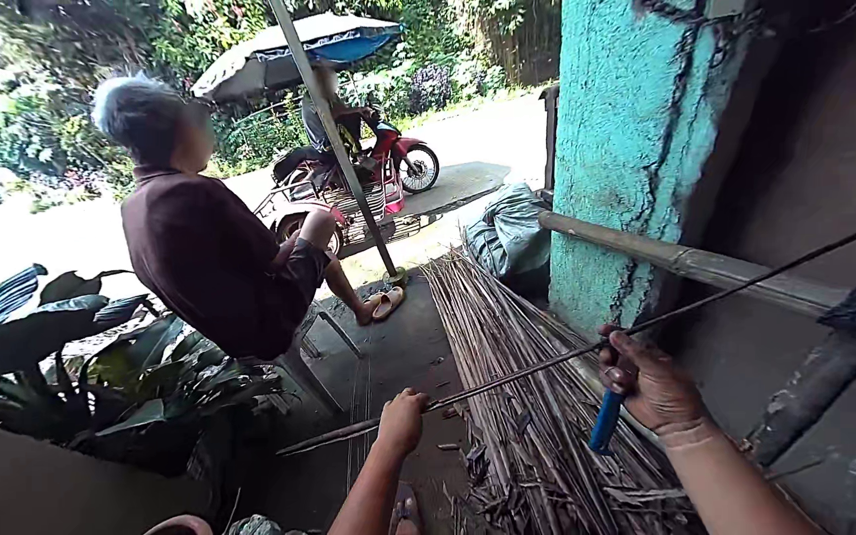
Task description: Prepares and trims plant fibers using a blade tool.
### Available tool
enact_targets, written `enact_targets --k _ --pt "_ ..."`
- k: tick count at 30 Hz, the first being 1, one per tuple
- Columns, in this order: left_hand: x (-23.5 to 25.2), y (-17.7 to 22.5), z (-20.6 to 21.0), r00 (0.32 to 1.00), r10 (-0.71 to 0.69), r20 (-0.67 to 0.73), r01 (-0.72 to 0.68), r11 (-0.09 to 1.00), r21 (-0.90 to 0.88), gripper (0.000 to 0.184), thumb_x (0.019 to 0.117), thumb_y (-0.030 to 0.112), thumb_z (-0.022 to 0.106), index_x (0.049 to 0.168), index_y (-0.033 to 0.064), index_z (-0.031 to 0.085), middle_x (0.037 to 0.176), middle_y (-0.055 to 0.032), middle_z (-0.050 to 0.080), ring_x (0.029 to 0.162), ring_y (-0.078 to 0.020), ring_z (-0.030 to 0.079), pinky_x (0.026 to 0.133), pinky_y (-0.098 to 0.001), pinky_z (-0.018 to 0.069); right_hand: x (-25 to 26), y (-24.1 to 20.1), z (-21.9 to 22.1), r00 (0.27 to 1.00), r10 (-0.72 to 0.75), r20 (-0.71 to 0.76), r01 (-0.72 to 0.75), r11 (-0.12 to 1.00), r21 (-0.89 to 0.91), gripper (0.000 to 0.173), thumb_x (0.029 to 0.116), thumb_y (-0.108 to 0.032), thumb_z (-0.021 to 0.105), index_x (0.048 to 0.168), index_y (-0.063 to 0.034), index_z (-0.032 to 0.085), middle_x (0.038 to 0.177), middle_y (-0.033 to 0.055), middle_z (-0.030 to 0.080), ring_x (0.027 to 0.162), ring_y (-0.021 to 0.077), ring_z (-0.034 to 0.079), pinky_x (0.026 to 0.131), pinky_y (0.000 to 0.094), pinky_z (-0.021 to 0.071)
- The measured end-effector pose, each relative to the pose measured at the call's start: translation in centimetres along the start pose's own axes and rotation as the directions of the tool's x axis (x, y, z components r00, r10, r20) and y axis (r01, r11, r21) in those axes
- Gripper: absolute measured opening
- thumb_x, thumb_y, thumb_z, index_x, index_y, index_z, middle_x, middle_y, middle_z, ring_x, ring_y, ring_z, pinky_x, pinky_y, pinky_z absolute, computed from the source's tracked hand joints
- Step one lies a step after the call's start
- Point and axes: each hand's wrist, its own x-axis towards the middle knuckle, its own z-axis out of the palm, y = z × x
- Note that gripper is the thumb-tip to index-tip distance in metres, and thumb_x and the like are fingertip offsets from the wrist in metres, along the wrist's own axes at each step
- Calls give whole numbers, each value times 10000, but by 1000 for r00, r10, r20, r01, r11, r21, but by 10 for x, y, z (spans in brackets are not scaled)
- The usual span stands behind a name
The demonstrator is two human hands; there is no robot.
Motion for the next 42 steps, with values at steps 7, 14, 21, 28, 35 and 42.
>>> enact_targets --k 7,14,21,28,35,42 --pt "9 -26 23 941 211 265 -106 926 -361 603 887 283 782 1395 31 574 1257 -214 659 1149 -349 649 1030 -549 495 -9 44 25 948 254 193 -207 950 -233 133 1003 -71 594 1075 10 670 746 75 686 462 62 522 412 190 429" --pt "-12 79 -1 839 508 -197 -532 687 -495 839 868 367 770 1567 87 398 1411 -128 604 1307 -219 575 1130 -425 446 -11 49 29 886 309 345 -140 889 -437 114 982 -75 638 1068 -10 676 779 12 709 506 34 548 471 179 458" --pt "-9 130 -1 706 525 -475 -706 571 -419 385 1063 256 505 1406 110 600 1043 -96 710 901 -180 685 863 -389 569 -14 38 9 899 214 382 -94 946 -310 197 986 -108 629 1146 -3 676 825 77 730 513 50 571 482 187 481" --pt "2 144 -2 591 320 -740 -708 646 -287 362 1008 112 535 1344 113 671 1082 -123 715 785 -202 701 713 -384 602 -14 6 1 991 82 109 -55 972 -230 476 1103 -295 114 1182 -79 530 808 80 686 535 147 625 438 261 512" --pt "-1 147 -6 516 324 -793 -743 629 -227 473 958 123 578 1430 139 613 1135 -135 707 836 -215 697 714 -398 590 -36 -7 9 945 126 302 -3 925 -379 302 1120 -170 310 1180 -19 565 849 96 724 538 132 651 441 246 538" --pt "-7 149 -4 545 374 -750 -751 616 -238 338 1068 288 505 1320 196 710 1080 -79 731 948 -180 698 837 -373 572 -34 -5 3 971 -36 236 145 877 -459 223 1061 -115 550 1235 21 581 888 127 723 558 148 659 474 262 567"
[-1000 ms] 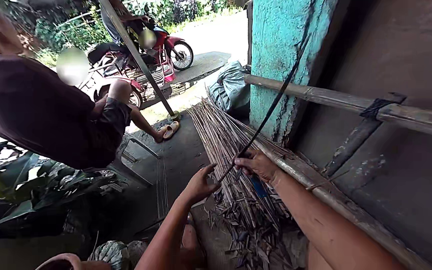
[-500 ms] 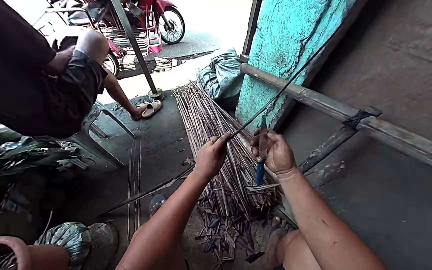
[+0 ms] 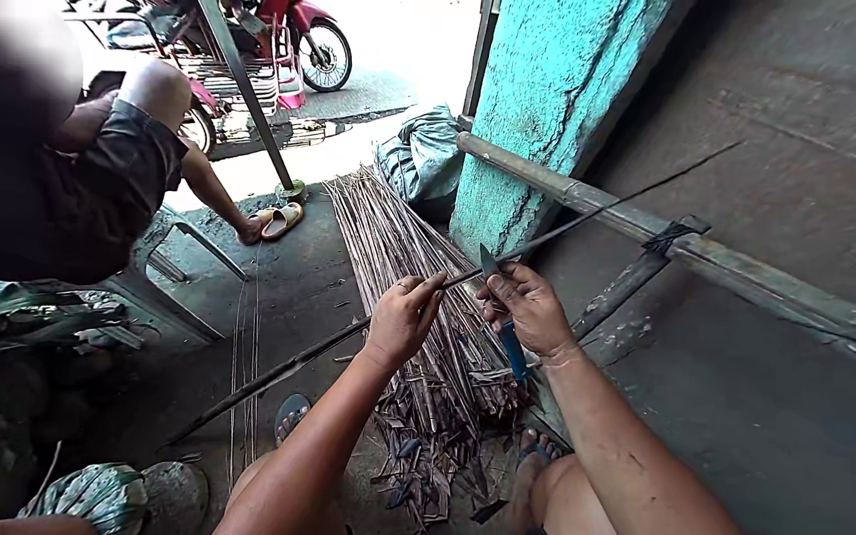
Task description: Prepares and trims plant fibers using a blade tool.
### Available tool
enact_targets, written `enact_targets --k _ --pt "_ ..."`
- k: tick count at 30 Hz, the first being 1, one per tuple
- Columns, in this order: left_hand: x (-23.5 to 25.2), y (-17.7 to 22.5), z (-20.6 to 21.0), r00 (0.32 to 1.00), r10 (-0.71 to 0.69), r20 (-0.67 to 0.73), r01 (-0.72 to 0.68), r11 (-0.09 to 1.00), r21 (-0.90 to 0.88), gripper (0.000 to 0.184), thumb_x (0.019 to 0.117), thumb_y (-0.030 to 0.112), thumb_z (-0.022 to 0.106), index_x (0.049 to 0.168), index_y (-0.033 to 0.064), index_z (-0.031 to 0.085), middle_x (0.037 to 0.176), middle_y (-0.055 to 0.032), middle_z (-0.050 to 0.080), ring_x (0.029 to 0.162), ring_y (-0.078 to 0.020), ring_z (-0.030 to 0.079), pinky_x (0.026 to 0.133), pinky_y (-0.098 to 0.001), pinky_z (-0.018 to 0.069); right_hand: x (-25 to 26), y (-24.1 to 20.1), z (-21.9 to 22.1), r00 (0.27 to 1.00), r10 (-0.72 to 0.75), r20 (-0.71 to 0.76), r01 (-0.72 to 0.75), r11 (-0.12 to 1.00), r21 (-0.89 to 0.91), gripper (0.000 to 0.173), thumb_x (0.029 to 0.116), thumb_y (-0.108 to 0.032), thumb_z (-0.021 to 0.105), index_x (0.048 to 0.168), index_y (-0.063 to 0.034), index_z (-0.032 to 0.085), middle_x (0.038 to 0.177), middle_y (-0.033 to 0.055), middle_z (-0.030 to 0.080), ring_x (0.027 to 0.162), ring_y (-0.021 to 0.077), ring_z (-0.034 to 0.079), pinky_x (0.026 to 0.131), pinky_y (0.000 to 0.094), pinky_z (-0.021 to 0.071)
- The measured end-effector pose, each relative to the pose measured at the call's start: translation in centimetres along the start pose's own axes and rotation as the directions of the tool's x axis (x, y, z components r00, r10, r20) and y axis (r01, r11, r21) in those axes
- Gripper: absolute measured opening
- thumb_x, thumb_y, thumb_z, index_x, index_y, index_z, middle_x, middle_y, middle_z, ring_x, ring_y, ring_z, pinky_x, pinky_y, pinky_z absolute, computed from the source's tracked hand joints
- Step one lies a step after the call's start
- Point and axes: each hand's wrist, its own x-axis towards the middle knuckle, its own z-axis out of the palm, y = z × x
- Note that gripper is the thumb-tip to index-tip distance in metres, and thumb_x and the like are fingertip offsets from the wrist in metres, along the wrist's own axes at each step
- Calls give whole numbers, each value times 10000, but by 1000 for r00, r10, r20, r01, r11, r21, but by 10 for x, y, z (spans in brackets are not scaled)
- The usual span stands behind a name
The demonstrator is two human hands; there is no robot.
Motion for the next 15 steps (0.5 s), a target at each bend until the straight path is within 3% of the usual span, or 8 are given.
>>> enact_targets --k 3,6,9,11,15 --pt "-3 0 -3 996 -46 76 51 997 -64 324 1035 261 535 1284 160 716 1025 -60 719 865 -136 671 788 -329 563 0 2 -4 999 -31 5 31 999 31 147 1041 -72 567 1123 31 635 874 126 730 578 147 667 505 268 578" --pt "-1 5 -9 968 -94 231 153 955 -256 354 1054 264 530 1348 109 651 938 -24 677 709 -64 586 678 -248 520 0 4 -4 998 -43 47 41 998 39 123 1033 -71 587 1076 18 660 868 120 737 582 142 672 514 267 585" --pt "5 19 -12 955 -109 275 222 878 -423 316 1063 230 542 1313 78 663 941 -16 706 719 -54 628 697 -243 557 -2 3 -5 992 -49 114 52 998 -21 143 1032 -88 598 1064 19 687 876 109 747 592 138 684 534 271 601" --pt "10 32 -15 946 -138 292 277 813 -512 281 1057 198 558 1271 65 681 933 -18 721 735 -70 658 709 -255 574 -5 0 -3 984 -47 171 63 994 -92 190 1061 -133 562 1096 2 691 895 92 747 603 138 690 543 274 610" --pt "20 44 -21 928 -155 338 344 702 -623 178 1041 141 573 1069 21 702 820 -36 699 679 -98 655 661 -264 575 -10 -8 -6 956 6 293 23 995 -97 245 1087 -166 505 1199 -18 665 845 76 739 606 138 690 546 277 608"
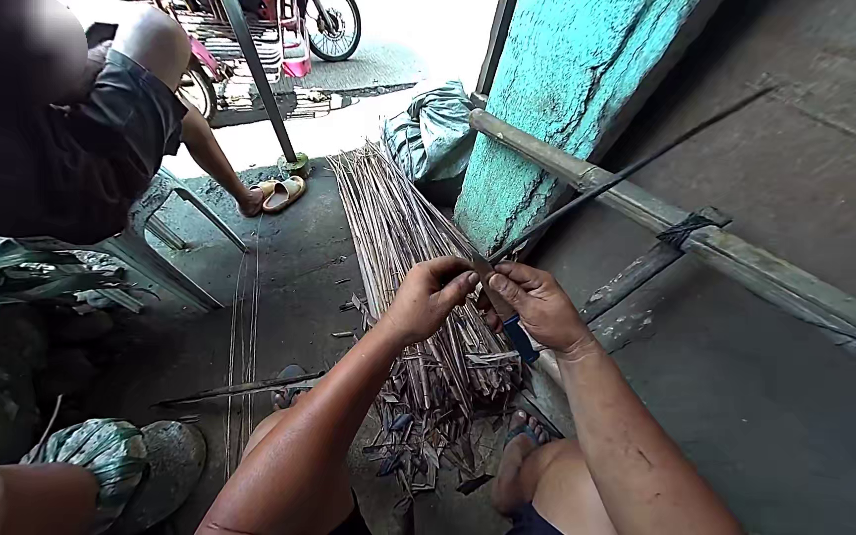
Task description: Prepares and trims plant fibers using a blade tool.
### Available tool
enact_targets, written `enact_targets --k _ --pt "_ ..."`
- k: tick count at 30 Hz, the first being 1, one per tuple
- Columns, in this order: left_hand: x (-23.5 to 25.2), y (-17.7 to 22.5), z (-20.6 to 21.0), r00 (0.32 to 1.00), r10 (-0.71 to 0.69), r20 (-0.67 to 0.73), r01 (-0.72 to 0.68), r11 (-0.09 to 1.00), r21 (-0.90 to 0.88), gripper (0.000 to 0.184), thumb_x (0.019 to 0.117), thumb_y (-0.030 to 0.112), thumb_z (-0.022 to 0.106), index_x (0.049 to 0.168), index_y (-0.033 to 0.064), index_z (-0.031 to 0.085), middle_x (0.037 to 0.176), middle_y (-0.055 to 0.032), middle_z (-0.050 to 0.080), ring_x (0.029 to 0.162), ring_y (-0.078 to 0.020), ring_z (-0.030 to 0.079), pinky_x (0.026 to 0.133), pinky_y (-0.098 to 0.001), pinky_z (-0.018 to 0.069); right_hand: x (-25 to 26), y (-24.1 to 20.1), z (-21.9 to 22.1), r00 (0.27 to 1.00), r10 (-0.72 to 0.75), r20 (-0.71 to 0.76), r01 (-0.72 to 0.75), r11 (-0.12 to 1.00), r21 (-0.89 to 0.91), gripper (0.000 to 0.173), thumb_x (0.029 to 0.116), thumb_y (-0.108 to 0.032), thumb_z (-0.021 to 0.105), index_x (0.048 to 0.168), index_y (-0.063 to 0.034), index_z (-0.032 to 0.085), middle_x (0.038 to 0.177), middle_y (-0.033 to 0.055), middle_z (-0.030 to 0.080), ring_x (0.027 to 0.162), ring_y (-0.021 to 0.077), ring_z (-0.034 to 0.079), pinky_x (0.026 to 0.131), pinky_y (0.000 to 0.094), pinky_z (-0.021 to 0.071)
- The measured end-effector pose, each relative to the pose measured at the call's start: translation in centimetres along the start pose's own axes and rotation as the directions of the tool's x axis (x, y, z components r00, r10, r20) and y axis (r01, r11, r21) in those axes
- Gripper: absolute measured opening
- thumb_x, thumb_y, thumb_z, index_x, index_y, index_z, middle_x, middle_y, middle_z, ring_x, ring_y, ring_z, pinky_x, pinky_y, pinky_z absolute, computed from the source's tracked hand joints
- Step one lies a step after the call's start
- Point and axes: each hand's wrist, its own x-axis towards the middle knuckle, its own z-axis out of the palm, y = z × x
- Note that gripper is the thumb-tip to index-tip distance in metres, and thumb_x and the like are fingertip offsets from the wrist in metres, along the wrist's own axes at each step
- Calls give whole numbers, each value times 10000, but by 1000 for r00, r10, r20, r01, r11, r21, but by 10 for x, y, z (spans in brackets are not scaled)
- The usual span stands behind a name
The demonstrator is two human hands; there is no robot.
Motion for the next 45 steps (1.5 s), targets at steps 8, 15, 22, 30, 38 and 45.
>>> enact_targets --k 8,15,22,30,38,45 --pt "3 3 -11 933 -90 348 218 911 -350 280 1071 197 503 950 21 685 754 -44 660 604 -85 605 574 -225 535 -13 -6 -20 973 24 231 -66 982 175 328 1028 -126 627 1351 -82 653 876 91 759 588 108 690 505 232 588" --pt "3 0 -15 882 -143 448 313 889 -333 279 1065 182 509 898 40 682 705 -22 634 547 -50 559 521 -186 482 -19 -14 -30 988 -138 71 141 990 -28 247 1024 -132 636 1247 -58 713 854 70 747 595 80 661 527 213 572" --pt "1 0 -8 924 -97 370 266 859 -437 176 1037 118 538 1076 18 678 829 -84 678 674 -128 655 635 -256 576 -23 -18 -27 991 -31 128 27 999 36 279 1030 -134 617 1305 -88 602 826 81 745 586 109 679 517 229 575" --pt "2 2 -5 937 -98 335 240 878 -415 164 1006 130 565 969 24 684 777 -70 676 665 -105 641 651 -248 561 -22 -11 -24 964 21 267 -35 998 49 234 1059 -125 549 1290 -93 537 936 126 752 684 170 723 612 280 613" --pt "2 0 -2 866 -105 489 302 889 -345 175 1000 115 533 875 61 643 681 -17 604 605 -62 577 582 -197 487 -23 -12 -16 975 2 224 6 999 -32 133 993 -131 680 1089 -75 606 836 77 753 616 131 704 549 244 589" --pt "2 -2 -5 884 -87 460 266 902 -341 209 1024 151 532 850 75 619 648 5 564 575 -61 554 558 -203 472 -28 -21 -33 987 -84 139 94 993 -69 188 987 -133 690 1165 -86 650 858 65 752 624 126 700 574 249 607"
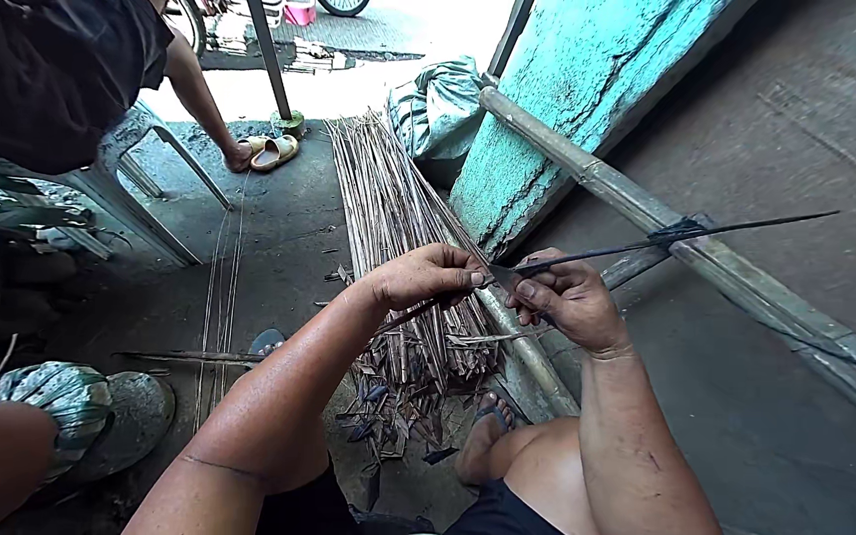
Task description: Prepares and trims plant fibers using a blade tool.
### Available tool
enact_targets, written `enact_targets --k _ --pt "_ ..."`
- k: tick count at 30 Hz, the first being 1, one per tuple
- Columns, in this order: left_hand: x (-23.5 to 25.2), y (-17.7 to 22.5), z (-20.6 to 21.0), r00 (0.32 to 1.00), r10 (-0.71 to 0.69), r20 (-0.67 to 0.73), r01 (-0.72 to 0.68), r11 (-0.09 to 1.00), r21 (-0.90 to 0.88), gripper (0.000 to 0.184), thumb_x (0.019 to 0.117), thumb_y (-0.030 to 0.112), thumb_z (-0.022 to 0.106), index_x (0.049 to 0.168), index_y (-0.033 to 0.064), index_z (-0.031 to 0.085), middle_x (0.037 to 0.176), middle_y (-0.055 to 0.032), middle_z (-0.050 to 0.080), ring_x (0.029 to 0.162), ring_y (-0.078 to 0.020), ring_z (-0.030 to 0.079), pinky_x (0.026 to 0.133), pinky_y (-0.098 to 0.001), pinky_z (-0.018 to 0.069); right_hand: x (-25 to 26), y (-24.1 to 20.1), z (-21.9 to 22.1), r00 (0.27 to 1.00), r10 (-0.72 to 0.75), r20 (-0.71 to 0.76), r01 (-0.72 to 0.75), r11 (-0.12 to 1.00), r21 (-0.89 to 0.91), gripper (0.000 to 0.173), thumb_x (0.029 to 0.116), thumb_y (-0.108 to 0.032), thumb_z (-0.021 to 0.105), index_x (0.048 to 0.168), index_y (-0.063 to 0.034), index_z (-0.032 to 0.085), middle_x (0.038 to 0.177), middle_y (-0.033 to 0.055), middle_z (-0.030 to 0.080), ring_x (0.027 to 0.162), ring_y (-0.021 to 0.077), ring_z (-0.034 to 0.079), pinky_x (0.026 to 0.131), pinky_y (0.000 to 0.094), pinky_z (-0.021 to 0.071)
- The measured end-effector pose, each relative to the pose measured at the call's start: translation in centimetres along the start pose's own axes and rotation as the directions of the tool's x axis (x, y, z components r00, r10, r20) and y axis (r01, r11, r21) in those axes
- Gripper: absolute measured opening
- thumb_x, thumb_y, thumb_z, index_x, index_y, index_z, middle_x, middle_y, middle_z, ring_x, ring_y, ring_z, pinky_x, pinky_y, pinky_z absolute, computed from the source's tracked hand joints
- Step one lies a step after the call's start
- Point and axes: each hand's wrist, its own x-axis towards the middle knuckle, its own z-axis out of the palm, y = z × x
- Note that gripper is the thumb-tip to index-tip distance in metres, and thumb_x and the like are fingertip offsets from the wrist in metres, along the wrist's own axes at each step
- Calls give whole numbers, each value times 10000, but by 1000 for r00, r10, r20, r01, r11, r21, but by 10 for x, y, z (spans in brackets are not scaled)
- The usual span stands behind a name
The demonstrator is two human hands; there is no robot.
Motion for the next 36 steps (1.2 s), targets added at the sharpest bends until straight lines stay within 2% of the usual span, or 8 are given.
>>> enact_targets --k 7,12,16,18,21,27,32,36 --pt "4 -4 8 997 -15 75 19 998 -61 153 998 108 536 885 71 632 681 -6 599 589 -53 573 553 -187 481 2 3 16 989 76 127 -100 976 193 151 976 -125 709 1066 -98 590 829 80 755 621 142 724 537 244 603" --pt "3 -8 8 983 -55 176 77 990 -119 234 1041 158 490 870 74 626 667 9 588 547 -25 552 501 -152 448 0 2 8 976 98 196 -124 984 126 144 972 -114 709 1089 -95 627 855 53 756 655 118 723 563 232 605" --pt "3 -11 9 982 -70 173 98 983 -155 222 1028 145 499 850 86 619 645 19 563 522 -20 533 483 -149 438 -3 0 4 989 61 137 -69 996 53 224 969 -97 709 1185 -57 665 886 50 760 650 109 712 564 237 610" --pt "3 -13 8 980 -80 180 106 984 -141 212 1025 135 517 843 92 617 637 31 546 518 -17 516 478 -150 422 -4 -3 0 999 -6 47 6 1000 0 234 975 -143 709 1201 -89 688 874 34 756 638 98 698 563 241 607" --pt "2 -14 11 990 -75 120 91 987 -132 227 1040 151 519 832 102 597 639 31 541 528 -26 516 494 -162 426 -8 -9 -15 996 -77 -53 75 997 -29 269 977 -209 719 1237 -146 685 862 50 755 630 118 705 559 248 612" --pt "3 -7 14 996 -46 -78 33 986 -165 173 1030 119 528 896 66 623 722 -25 615 604 -76 598 569 -207 520 -6 -1 3 995 93 45 -96 993 72 344 1002 -111 661 1341 -86 611 876 61 758 639 117 708 557 244 607" --pt "3 -7 17 997 -57 -60 43 976 -214 156 1031 106 544 947 29 651 749 -60 666 609 -83 628 577 -208 539 -1 7 14 995 67 72 -75 990 117 340 998 -85 668 1331 -22 638 966 105 761 657 126 713 548 243 609" --pt "1 -4 16 999 -39 -24 32 974 -225 164 1015 60 522 904 40 641 739 -50 649 606 -86 624 568 -209 536 -1 8 10 999 -10 50 5 995 100 295 999 -71 661 1288 -14 686 953 82 758 648 85 688 547 211 589"
